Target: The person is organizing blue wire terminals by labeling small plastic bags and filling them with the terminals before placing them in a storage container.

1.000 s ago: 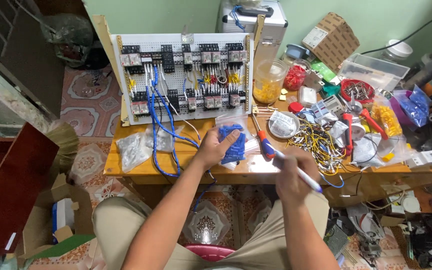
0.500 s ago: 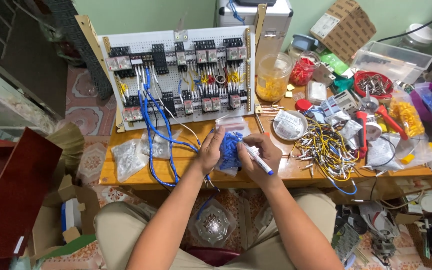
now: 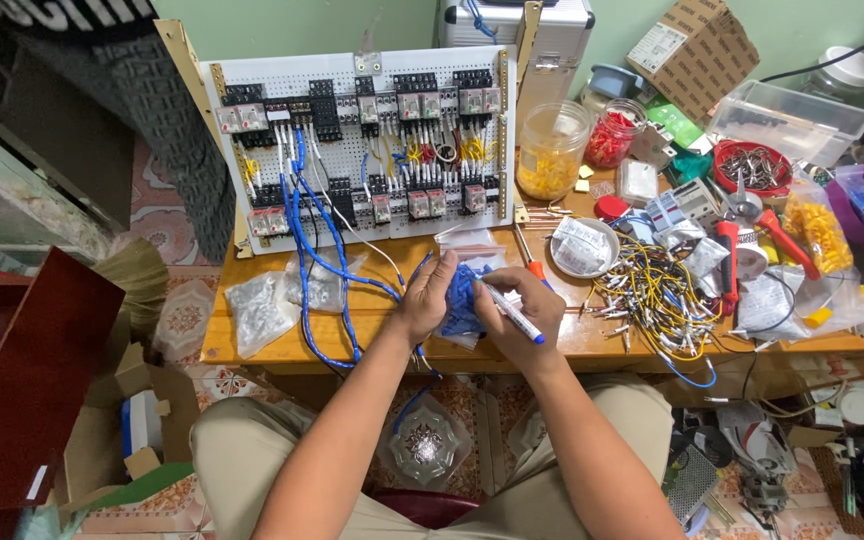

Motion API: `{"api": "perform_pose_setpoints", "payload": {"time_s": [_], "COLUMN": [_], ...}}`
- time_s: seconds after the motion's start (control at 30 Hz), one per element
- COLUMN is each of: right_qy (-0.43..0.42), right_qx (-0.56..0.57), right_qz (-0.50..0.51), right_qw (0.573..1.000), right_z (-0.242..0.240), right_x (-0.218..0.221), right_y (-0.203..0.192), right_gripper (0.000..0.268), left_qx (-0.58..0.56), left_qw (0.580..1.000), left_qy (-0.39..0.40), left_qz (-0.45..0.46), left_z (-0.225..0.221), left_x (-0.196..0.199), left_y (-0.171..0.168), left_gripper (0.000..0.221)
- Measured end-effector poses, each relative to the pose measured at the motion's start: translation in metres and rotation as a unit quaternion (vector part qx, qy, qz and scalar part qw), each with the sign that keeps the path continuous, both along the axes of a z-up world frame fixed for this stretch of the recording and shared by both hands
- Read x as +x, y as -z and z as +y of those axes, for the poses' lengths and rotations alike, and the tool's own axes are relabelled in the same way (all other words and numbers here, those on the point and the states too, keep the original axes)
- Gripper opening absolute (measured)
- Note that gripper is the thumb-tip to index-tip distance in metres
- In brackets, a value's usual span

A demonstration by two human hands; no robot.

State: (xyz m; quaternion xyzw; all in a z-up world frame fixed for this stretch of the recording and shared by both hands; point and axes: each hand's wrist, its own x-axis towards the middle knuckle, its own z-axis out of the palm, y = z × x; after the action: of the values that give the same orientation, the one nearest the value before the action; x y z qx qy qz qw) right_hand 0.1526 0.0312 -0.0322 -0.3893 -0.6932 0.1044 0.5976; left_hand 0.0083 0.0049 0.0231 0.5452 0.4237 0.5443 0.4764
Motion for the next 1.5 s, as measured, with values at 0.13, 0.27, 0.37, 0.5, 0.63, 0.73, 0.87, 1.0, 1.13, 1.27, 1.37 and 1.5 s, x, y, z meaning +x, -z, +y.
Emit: {"api": "perform_pose_setpoints", "payload": {"time_s": [0.13,0.27,0.37,0.5,0.63,0.73,0.87,1.0,1.13,1.27,1.37,1.5], "right_qy": [0.002,0.008,0.009,0.02,0.005,0.008,0.006,-0.002,-0.006,0.001,0.004,0.008], "right_qx": [-0.001,0.006,0.019,0.033,0.042,0.037,0.03,0.021,0.025,0.014,0.014,0.02], "right_qz": [0.003,0.011,0.002,0.054,0.063,0.046,0.037,0.044,0.074,0.072,0.044,0.046], "right_qw": [1.0,1.0,1.0,0.998,0.997,0.998,0.999,0.999,0.997,0.997,0.999,0.999], "right_z": [-0.005,-0.004,-0.002,-0.003,-0.003,-0.007,-0.007,-0.007,-0.004,-0.001,-0.004,-0.004], "right_x": [0.001,-0.003,-0.003,0.002,0.006,0.004,0.004,0.006,0.009,0.007,0.008,0.01], "right_y": [0.0,-0.005,-0.004,0.004,0.01,0.003,0.0,0.002,0.005,-0.001,-0.004,0.001], "right_gripper": [0.011,0.009,0.009,0.008,0.01,0.009,0.008,0.009,0.009,0.01,0.011,0.009], "left_qx": [-0.003,-0.008,0.025,0.031,0.081,0.08,0.08,0.062,0.062,0.062,0.062,0.072], "left_qw": [1.0,1.0,0.999,0.999,0.993,0.994,0.994,0.996,0.995,0.994,0.994,0.994], "left_qy": [-0.002,0.002,0.031,0.023,0.034,0.033,0.022,0.023,0.028,0.03,0.034,0.046], "left_qz": [0.014,0.021,0.016,-0.028,-0.083,-0.072,-0.073,-0.051,-0.075,-0.079,-0.085,-0.075], "left_z": [0.011,0.006,0.015,0.015,0.028,0.026,0.029,0.025,0.018,0.021,0.025,0.032], "left_x": [-0.002,-0.002,-0.006,-0.003,-0.003,-0.003,-0.006,-0.004,0.0,0.0,-0.001,-0.008], "left_y": [0.024,0.012,0.031,0.025,0.048,0.046,0.057,0.054,0.042,0.045,0.049,0.057], "left_gripper": [0.053,0.054,0.055,0.047,0.05,0.05,0.048,0.048,0.049,0.049,0.05,0.051]}}
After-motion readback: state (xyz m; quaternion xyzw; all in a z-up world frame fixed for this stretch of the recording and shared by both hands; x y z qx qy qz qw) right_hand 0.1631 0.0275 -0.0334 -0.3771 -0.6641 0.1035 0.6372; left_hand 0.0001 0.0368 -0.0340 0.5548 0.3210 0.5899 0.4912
